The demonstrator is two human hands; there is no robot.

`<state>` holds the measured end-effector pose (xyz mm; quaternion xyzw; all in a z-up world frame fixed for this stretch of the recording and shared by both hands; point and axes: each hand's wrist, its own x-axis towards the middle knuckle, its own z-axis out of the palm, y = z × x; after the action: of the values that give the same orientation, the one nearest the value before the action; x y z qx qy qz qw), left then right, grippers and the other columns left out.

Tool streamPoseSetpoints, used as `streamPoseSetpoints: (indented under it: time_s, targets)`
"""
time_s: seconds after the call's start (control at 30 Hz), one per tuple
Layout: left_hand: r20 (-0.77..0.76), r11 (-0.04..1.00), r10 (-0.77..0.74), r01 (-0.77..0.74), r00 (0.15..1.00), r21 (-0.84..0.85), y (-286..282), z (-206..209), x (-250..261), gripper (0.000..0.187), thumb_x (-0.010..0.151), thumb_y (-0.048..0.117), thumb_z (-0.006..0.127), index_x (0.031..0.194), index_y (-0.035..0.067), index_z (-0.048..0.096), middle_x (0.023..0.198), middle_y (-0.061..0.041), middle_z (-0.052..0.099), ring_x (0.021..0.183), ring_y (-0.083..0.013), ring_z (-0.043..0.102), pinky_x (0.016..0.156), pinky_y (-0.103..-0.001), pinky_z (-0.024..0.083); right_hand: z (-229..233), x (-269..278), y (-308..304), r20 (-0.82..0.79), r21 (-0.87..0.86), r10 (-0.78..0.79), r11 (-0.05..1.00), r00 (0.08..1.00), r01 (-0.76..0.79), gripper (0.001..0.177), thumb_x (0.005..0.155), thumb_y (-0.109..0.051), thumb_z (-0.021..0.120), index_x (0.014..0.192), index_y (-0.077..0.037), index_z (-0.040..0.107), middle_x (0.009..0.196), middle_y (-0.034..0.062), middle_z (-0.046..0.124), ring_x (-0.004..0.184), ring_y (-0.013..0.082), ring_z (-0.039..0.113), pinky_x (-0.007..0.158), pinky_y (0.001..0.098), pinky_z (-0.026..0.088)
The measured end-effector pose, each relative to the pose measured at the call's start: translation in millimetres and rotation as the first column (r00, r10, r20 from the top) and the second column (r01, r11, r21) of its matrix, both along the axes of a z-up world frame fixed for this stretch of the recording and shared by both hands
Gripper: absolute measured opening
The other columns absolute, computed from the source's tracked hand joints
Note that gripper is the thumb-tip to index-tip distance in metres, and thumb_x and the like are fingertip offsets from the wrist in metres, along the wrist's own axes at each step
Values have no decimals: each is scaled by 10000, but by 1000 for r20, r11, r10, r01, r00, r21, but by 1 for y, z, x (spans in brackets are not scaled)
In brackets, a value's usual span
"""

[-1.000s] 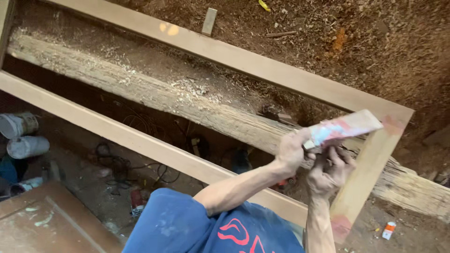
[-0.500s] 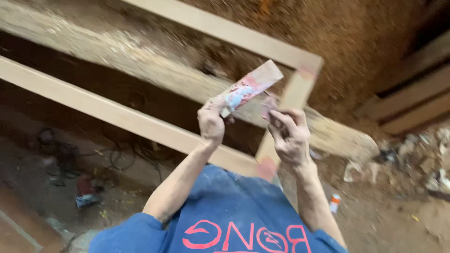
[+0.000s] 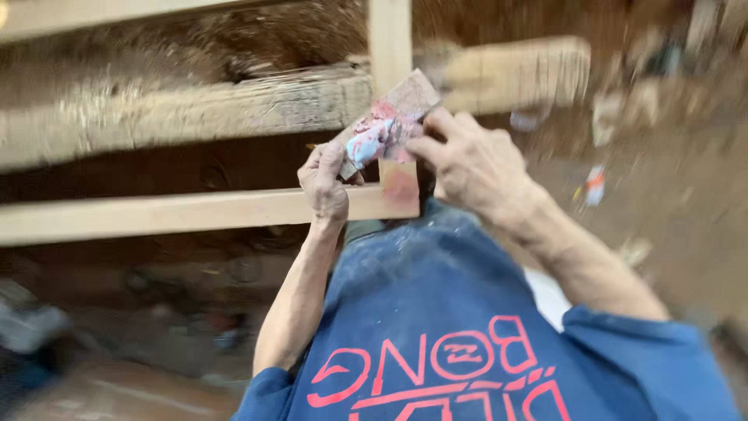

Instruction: The person applies a pinkish filler paste to the joints and edges of a wooden frame using a small putty knife. They scrape the filler from a small wooden block onto the knife and spread it into the gaps, working along the frame's length.

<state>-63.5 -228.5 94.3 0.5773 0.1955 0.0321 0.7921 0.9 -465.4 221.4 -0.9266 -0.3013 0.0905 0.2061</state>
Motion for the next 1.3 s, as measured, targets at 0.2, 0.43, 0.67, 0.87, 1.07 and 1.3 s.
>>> streamPoseSetpoints:
  time_s: [0.2,0.43,0.67,0.87,1.07,1.3]
  targets:
    - [-145,963,-246,258,958,72,-5,-18,11,307,1068,246,603,980,-42,664,774,-97,668,601,-145,614,559,-273,511,-43,-25,-31,-148,-133,-248,964,957,229,295,821,-139,711,1107,-208,733,1154,44,615,980,280,654,662,455,593]
    - [-174,976,-213,201,962,-81,-40,-48,29,433,1038,299,543,1276,-42,662,1017,-116,748,703,-146,652,600,-285,542,-149,-78,-88,-570,370,-304,734,763,569,294,925,-101,732,1218,-121,722,1097,106,657,895,222,674,786,401,616]
    - [-172,988,-120,100,978,-120,-66,-127,15,374,1096,248,571,1250,-86,635,1132,-157,716,961,-212,710,891,-348,570,-217,-132,-59,-969,-66,213,251,-121,966,377,983,-106,595,1345,0,589,1008,58,649,756,125,629,594,300,601]
    - [-224,995,-91,97,970,13,-74,-124,-7,351,1086,249,583,1194,-77,658,1144,-163,742,1016,-214,728,969,-363,592,-208,-134,-29,-983,-113,110,262,-146,958,446,960,-92,577,1400,-16,569,1025,79,605,823,113,616,624,311,645]
    - [-241,997,-82,78,967,-24,-73,-119,-2,371,1070,284,590,1186,-60,662,1090,-139,746,948,-202,730,861,-344,588,-166,-113,-8,-985,-155,-121,345,-120,926,481,926,-83,571,1379,70,521,1022,78,561,672,206,717,539,314,654]
    - [-218,995,-101,93,971,-47,-84,-121,-4,365,1057,254,619,1203,-79,657,1146,-126,742,1018,-190,710,950,-327,566,-163,-103,-56,-994,-106,-69,623,-81,775,474,892,-68,598,1357,24,599,890,120,658,611,186,672,528,316,571]
